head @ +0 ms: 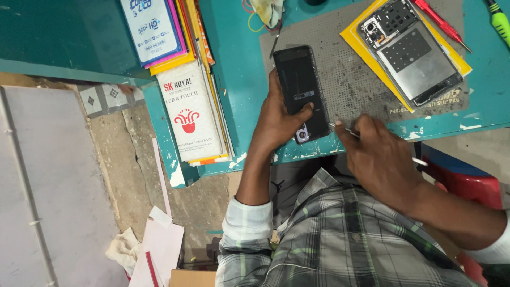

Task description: The person holds a smartphone over a repair workbench and applies liquid from a brown bottle onto its back. They then pry along the phone's edge with a metal tool, wipe the phone with a cloth, and use tweezers to work on the camera area of the device.

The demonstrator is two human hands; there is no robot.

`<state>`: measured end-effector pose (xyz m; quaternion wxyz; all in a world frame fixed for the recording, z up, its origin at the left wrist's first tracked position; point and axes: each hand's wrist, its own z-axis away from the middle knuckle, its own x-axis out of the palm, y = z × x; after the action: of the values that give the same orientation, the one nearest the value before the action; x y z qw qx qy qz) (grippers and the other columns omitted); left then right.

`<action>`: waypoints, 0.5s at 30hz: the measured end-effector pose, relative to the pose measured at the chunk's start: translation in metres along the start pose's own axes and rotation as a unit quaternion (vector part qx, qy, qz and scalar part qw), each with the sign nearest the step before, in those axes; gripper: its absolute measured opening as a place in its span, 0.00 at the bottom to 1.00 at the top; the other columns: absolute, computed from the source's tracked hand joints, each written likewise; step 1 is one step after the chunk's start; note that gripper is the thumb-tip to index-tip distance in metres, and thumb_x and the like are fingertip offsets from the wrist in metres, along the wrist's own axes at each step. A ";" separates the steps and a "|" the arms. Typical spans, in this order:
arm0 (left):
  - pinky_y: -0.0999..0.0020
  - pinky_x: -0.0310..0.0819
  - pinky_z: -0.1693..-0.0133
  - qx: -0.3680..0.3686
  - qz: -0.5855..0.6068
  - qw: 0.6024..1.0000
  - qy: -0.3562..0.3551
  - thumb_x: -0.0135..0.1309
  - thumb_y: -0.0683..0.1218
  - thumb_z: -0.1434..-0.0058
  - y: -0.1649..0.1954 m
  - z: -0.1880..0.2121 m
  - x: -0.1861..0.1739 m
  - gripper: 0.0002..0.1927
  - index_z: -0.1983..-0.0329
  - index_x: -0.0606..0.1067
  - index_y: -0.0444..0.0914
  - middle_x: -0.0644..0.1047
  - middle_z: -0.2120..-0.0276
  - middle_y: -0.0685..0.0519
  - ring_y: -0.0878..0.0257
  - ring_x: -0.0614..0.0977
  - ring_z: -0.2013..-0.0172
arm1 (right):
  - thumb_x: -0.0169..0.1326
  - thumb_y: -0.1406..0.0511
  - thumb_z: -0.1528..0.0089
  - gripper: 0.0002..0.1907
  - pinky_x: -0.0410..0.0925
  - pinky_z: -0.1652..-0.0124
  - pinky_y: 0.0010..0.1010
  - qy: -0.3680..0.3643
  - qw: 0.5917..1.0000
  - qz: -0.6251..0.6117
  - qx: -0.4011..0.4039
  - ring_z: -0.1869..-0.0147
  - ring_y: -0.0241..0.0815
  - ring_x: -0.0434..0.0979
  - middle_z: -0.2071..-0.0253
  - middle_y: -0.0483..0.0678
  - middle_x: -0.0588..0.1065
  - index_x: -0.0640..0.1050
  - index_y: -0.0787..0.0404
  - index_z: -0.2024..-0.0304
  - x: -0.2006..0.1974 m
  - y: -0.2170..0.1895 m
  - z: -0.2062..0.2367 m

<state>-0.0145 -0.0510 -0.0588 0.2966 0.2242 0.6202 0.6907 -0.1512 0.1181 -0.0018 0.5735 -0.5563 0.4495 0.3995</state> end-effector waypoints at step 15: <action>0.66 0.79 0.45 -0.014 -0.015 1.000 0.001 0.61 0.33 0.43 0.000 -0.001 0.000 0.46 0.27 0.47 0.31 0.76 0.45 0.42 0.61 0.80 0.47 | 0.57 0.73 0.46 0.26 0.72 0.74 0.32 -0.009 0.999 -0.029 0.022 0.63 0.47 0.76 0.66 0.53 0.66 0.78 0.71 0.44 0.005 -0.009 0.001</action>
<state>-0.0147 -0.0518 -0.0585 0.3096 0.2093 0.6141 0.6952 -0.1414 0.1180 -0.0046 0.6011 -0.5526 0.4365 0.3779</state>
